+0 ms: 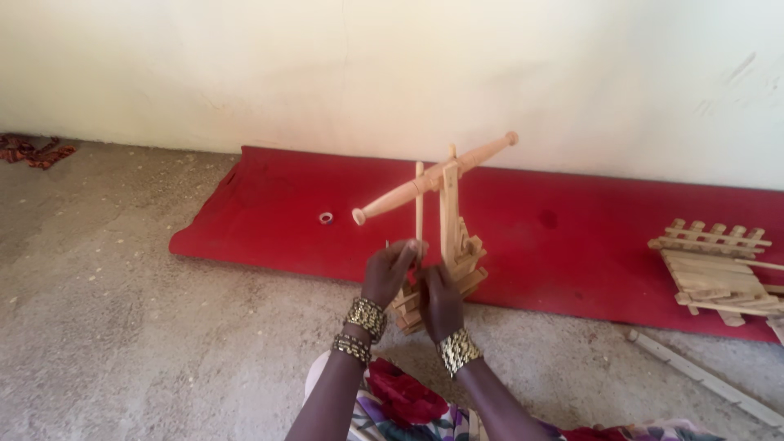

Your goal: The person sits on the floor and assembles a small wooden toy structure, fitting a long wooden spindle piece into the frame and pressing the parts together by hand. They reposition the toy and adjust the fitted pieces, with other wooden toy parts and scissors lying on the red mat nearby.

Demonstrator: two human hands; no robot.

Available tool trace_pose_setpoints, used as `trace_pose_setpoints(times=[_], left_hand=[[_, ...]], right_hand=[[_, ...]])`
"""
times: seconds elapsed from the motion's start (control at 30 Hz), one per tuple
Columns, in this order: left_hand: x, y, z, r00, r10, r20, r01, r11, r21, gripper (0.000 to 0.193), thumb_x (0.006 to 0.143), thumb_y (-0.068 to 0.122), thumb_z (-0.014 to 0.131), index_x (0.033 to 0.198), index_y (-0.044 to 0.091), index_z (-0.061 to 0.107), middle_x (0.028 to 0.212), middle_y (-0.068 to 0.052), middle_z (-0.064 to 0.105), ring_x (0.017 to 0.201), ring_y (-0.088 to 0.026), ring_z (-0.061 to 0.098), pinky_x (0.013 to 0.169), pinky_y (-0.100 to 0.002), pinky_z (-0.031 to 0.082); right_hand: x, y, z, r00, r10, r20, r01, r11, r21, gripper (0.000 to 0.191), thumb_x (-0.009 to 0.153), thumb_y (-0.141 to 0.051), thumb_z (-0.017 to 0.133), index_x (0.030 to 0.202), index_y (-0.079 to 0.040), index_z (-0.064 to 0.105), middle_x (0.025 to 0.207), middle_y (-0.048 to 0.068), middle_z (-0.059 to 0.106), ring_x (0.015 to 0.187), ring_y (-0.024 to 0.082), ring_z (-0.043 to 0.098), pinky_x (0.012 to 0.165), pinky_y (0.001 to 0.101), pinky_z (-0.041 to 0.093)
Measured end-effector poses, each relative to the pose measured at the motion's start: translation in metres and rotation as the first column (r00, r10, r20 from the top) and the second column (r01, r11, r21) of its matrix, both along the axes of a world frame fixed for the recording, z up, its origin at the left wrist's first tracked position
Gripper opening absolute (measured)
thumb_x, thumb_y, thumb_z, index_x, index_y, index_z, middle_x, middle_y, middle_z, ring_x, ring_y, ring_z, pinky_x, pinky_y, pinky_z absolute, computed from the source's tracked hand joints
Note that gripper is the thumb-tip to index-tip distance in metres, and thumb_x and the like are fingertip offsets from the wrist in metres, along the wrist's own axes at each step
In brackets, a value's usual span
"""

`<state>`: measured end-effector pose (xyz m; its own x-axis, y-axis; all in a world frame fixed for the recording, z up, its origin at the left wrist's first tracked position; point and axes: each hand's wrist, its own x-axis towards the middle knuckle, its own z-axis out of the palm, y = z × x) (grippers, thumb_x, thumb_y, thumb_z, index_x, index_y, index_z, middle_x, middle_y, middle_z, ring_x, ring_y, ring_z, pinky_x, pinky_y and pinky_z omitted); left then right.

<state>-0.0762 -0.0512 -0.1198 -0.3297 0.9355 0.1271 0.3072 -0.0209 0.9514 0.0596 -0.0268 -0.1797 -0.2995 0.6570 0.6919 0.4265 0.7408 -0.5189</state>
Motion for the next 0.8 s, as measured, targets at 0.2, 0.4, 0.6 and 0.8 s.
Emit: trace_pose_setpoints(times=[0.2,0.4,0.6,0.8], left_hand=[[-0.007,0.005,0.004,0.980,-0.115,0.163,0.090,0.984,0.156,0.040,0.102,0.041,0.055,0.112,0.008,0.076,0.099,-0.007,0.078,0.089,-0.014,0.077,0.077,-0.029,0.067],[-0.019,0.032,0.034,0.909,-0.260,0.326,0.088,0.884,0.459,0.042,0.112,0.034,0.056,0.118,-0.003,0.074,0.108,-0.020,0.077,0.100,-0.020,0.075,0.092,-0.036,0.064],[0.005,0.023,0.051,0.965,-0.160,0.207,0.120,0.973,0.195,0.033,0.102,0.030,0.058,0.120,0.006,0.071,0.104,-0.003,0.077,0.100,-0.008,0.073,0.082,-0.027,0.063],[0.033,0.019,0.080,0.980,-0.185,0.078,0.147,0.926,0.348,0.046,0.103,0.033,0.061,0.139,0.005,0.060,0.106,-0.009,0.066,0.092,-0.015,0.063,0.076,-0.031,0.056]], right_hand=[[-0.007,0.010,0.040,0.996,0.035,-0.083,-0.026,0.994,0.108,0.006,0.100,-0.006,0.062,0.104,-0.005,0.066,0.099,0.009,0.068,0.076,0.019,0.069,0.055,0.0256,0.060],[-0.012,0.013,0.131,0.966,0.127,-0.224,-0.059,0.956,0.288,0.012,0.101,-0.001,0.062,0.112,0.000,0.068,0.112,0.012,0.069,0.095,0.021,0.073,0.074,0.0281,0.063],[0.001,-0.015,0.160,0.729,0.226,-0.645,-0.229,0.970,0.081,0.007,0.100,0.003,0.064,0.106,0.003,0.067,0.106,0.015,0.069,0.092,0.023,0.072,0.083,0.0300,0.065],[0.027,0.026,0.167,0.315,0.094,-0.944,-0.526,0.845,-0.091,0.010,0.094,0.006,0.062,0.101,0.002,0.068,0.095,0.013,0.073,0.083,0.021,0.075,0.075,0.0364,0.067]])
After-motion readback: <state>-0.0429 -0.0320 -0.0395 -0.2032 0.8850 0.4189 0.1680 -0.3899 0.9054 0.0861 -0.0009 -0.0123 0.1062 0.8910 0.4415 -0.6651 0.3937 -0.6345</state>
